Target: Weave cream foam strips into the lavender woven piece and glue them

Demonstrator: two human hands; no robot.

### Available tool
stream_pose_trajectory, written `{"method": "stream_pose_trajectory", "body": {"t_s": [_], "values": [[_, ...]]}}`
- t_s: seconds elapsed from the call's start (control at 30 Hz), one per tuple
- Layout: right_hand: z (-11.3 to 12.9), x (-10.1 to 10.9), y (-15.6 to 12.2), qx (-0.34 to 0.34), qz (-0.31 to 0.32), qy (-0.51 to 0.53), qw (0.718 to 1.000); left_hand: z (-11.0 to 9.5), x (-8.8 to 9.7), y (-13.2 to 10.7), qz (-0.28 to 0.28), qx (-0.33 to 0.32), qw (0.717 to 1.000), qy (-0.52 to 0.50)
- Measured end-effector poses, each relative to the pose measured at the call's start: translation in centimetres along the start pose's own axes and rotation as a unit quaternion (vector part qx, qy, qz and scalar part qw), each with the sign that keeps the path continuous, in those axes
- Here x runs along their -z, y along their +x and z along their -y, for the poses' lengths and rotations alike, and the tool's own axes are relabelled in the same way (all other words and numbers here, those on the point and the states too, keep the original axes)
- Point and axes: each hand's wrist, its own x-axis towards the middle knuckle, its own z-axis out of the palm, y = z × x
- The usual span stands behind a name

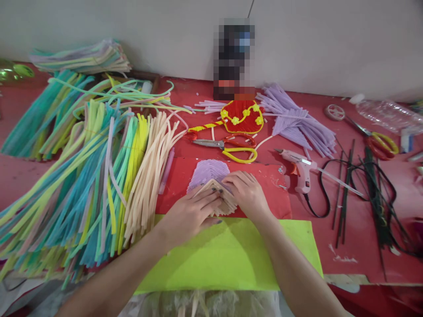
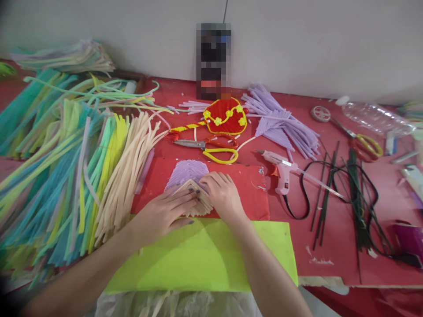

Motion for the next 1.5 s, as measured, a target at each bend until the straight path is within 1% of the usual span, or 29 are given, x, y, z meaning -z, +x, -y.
{"method": "stream_pose_trajectory", "body": {"t_s": [0.17, 0.33, 0.43, 0.53, 0.63, 0.8, 0.97, 1.1, 1.27, 1.5], "values": [[-0.7, 0.4, -0.4, -0.050, -0.007, 0.034, 0.998, 0.0, 0.0, 0.0, -0.007, 0.005, 1.000, -0.006], [-2.1, 1.6, -1.0, -0.081, -0.013, 0.075, 0.994, -0.1, 0.0, 0.1, -0.009, 0.007, 1.000, -0.007], [-2.6, 2.4, -1.3, -0.099, 0.018, 0.126, 0.987, 0.0, 0.0, 0.1, -0.018, 0.001, 1.000, 0.000], [-2.7, 2.7, -1.4, -0.109, 0.055, 0.160, 0.979, 0.0, 0.2, 0.2, -0.021, -0.003, 1.000, 0.003], [-2.4, 2.6, -1.3, -0.100, 0.066, 0.157, 0.980, 0.1, 0.3, 0.3, -0.018, -0.004, 1.000, 0.002], [-2.1, 2.4, -1.0, -0.076, 0.053, 0.145, 0.985, 0.2, 0.3, 0.2, -0.017, -0.008, 1.000, 0.006], [-2.0, 2.4, -1.0, -0.073, 0.050, 0.145, 0.985, 0.2, 0.1, 0.1, -0.013, -0.004, 1.000, 0.005], [-2.0, 2.3, -1.0, -0.065, 0.054, 0.150, 0.985, 0.1, 0.1, 0.1, -0.020, -0.006, 1.000, 0.009], [-2.0, 2.1, -1.1, -0.092, 0.067, 0.144, 0.983, 0.1, 0.2, 0.1, -0.013, -0.003, 1.000, 0.006], [-2.3, 2.5, -1.1, -0.128, 0.065, 0.144, 0.979, 0.1, 0.1, 0.1, -0.018, 0.001, 1.000, 0.005]]}}
